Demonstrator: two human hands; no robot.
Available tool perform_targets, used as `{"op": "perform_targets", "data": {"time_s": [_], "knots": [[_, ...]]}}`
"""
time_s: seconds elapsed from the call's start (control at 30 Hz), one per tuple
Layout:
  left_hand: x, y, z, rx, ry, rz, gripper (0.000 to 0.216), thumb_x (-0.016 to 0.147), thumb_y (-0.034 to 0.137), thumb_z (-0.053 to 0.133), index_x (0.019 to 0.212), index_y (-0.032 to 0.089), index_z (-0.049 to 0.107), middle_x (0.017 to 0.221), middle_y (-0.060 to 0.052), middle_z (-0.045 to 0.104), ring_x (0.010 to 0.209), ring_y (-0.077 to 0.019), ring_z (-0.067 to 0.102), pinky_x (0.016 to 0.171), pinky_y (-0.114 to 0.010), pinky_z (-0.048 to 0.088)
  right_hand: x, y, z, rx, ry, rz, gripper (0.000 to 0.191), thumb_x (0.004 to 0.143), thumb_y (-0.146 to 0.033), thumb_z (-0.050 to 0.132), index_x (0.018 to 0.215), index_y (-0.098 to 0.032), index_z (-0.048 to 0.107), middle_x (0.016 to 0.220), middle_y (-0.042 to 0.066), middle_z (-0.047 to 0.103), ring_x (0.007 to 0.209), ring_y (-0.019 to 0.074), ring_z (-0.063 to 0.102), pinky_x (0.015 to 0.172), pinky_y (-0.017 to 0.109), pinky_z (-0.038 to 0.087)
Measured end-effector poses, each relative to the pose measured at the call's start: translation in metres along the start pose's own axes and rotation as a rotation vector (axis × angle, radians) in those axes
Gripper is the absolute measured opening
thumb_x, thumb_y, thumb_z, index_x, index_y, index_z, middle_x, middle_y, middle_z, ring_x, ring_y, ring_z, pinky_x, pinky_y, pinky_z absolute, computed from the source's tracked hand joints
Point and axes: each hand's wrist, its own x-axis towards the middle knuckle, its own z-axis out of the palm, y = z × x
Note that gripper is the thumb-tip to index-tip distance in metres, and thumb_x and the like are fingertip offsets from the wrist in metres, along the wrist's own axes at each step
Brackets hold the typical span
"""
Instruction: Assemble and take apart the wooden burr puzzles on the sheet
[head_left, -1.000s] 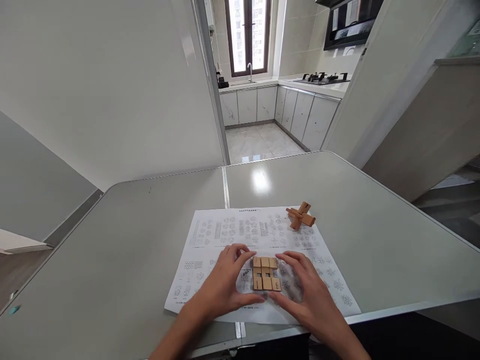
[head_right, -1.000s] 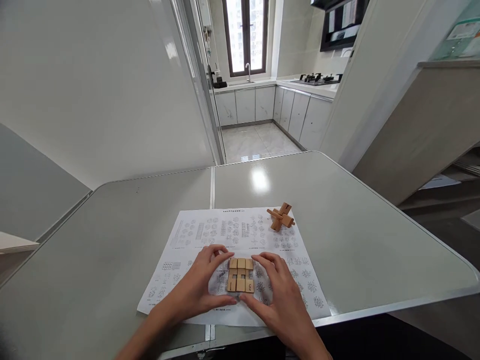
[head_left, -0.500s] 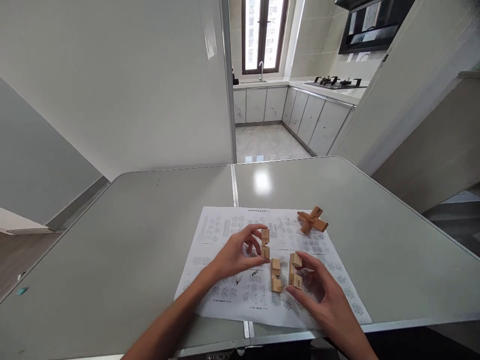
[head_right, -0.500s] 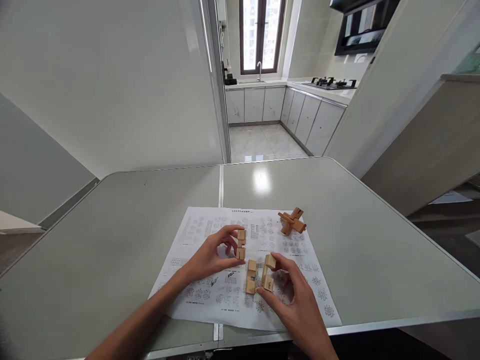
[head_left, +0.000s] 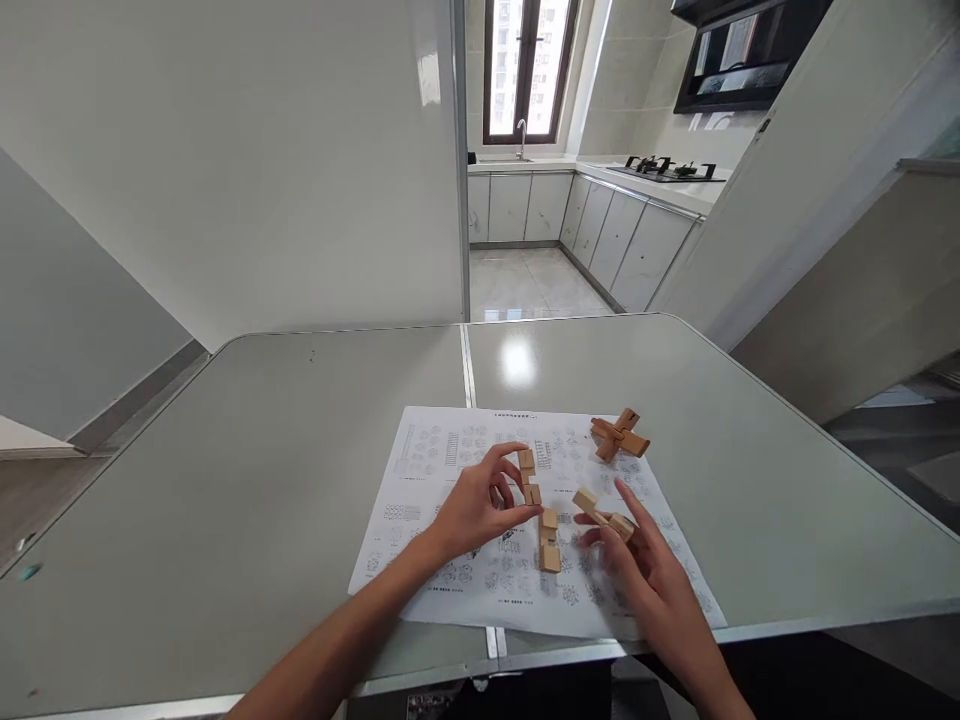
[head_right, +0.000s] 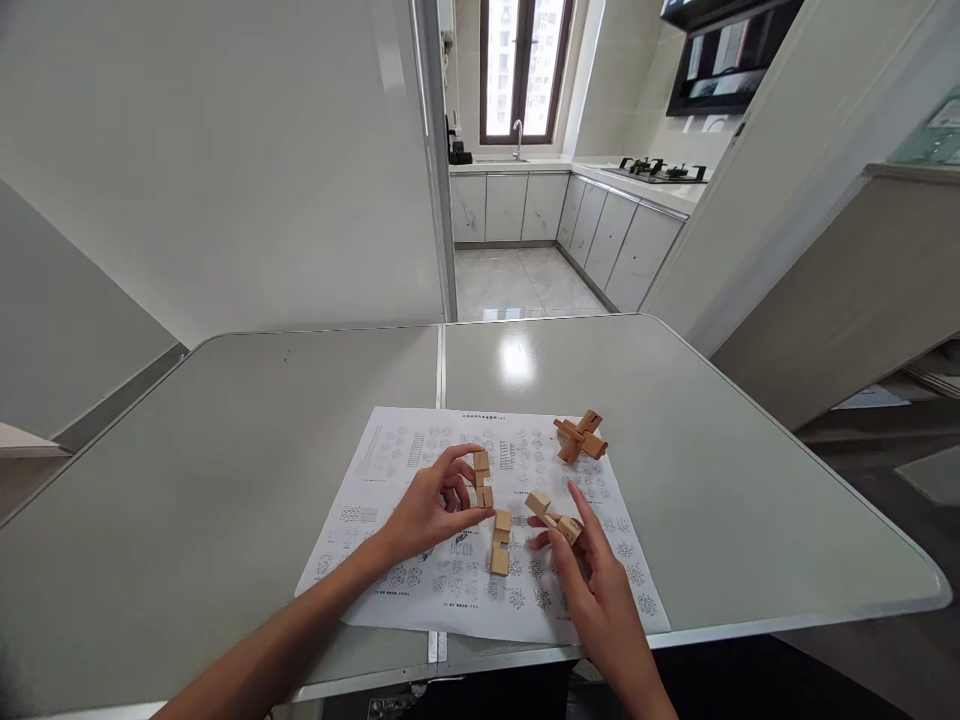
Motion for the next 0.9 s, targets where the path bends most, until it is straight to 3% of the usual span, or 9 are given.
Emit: {"op": "perform_targets", "data": {"time_s": [0.13, 0.27, 0.4, 0.6, 0.77, 0.9], "knots": [[0.000, -0.002, 0.000, 0.027, -0.014, 0.012, 0.072, 0.079, 0.041, 0.085, 0.141, 0.031, 0.049, 0.100, 0.001, 0.066, 0.064, -0.0096, 0.062, 0.058, -0.023, 0.051, 0.001, 0.002, 0.001, -0.013, 0.007, -0.033, 0.056, 0.104, -0.059, 0.045, 0.151, -0.027, 0.045, 0.113, 0.009, 0.077, 0.077, 0.0214, 0.066, 0.084, 0.038, 0.056], [-0.001, -0.003, 0.000, 0.029, -0.053, 0.024, 0.073, 0.080, 0.044, 0.085, 0.141, 0.030, 0.049, 0.100, 0.000, 0.068, 0.064, -0.0109, 0.064, 0.057, -0.023, 0.050, 0.001, 0.003, 0.002, 0.004, 0.009, -0.057, 0.046, 0.104, -0.060, 0.045, 0.129, -0.024, 0.061, 0.102, 0.007, 0.076, 0.077, 0.0199, 0.063, 0.079, 0.033, 0.055], [-0.002, -0.005, 0.000, 0.053, -0.061, 0.060, 0.073, 0.079, 0.047, 0.085, 0.140, 0.030, 0.049, 0.103, 0.000, 0.069, 0.065, -0.0112, 0.065, 0.058, -0.024, 0.051, 0.001, 0.005, 0.000, -0.024, 0.027, -0.003, 0.051, 0.103, -0.062, 0.048, 0.136, -0.025, 0.061, 0.088, 0.002, 0.069, 0.080, 0.0202, 0.063, 0.078, 0.031, 0.054], [-0.003, -0.005, 0.001, 0.077, -0.063, 0.097, 0.072, 0.078, 0.047, 0.086, 0.138, 0.029, 0.050, 0.106, -0.001, 0.069, 0.066, -0.0115, 0.065, 0.059, -0.025, 0.051, 0.010, -0.011, 0.007, 0.030, -0.139, -0.072, 0.050, 0.106, -0.057, 0.043, 0.147, -0.028, 0.051, 0.102, 0.004, 0.069, 0.083, 0.0196, 0.064, 0.085, 0.033, 0.054], [-0.004, -0.002, 0.000, 0.052, -0.087, 0.093, 0.071, 0.078, 0.046, 0.086, 0.138, 0.029, 0.052, 0.103, 0.000, 0.067, 0.066, -0.0109, 0.063, 0.060, -0.025, 0.051, 0.025, -0.029, 0.019, 0.044, -0.167, -0.174, 0.033, 0.103, -0.053, 0.053, 0.122, -0.026, 0.060, 0.100, 0.006, 0.072, 0.087, 0.0217, 0.067, 0.082, 0.033, 0.055], [-0.005, 0.001, -0.001, 0.051, -0.110, 0.105, 0.071, 0.080, 0.047, 0.085, 0.139, 0.029, 0.052, 0.096, 0.001, 0.066, 0.066, -0.0114, 0.062, 0.062, -0.025, 0.052, 0.031, -0.034, 0.021, 0.023, -0.195, -0.187, 0.034, 0.103, -0.052, 0.054, 0.121, -0.025, 0.063, 0.117, 0.009, 0.072, 0.095, 0.0239, 0.070, 0.082, 0.033, 0.057]]}}
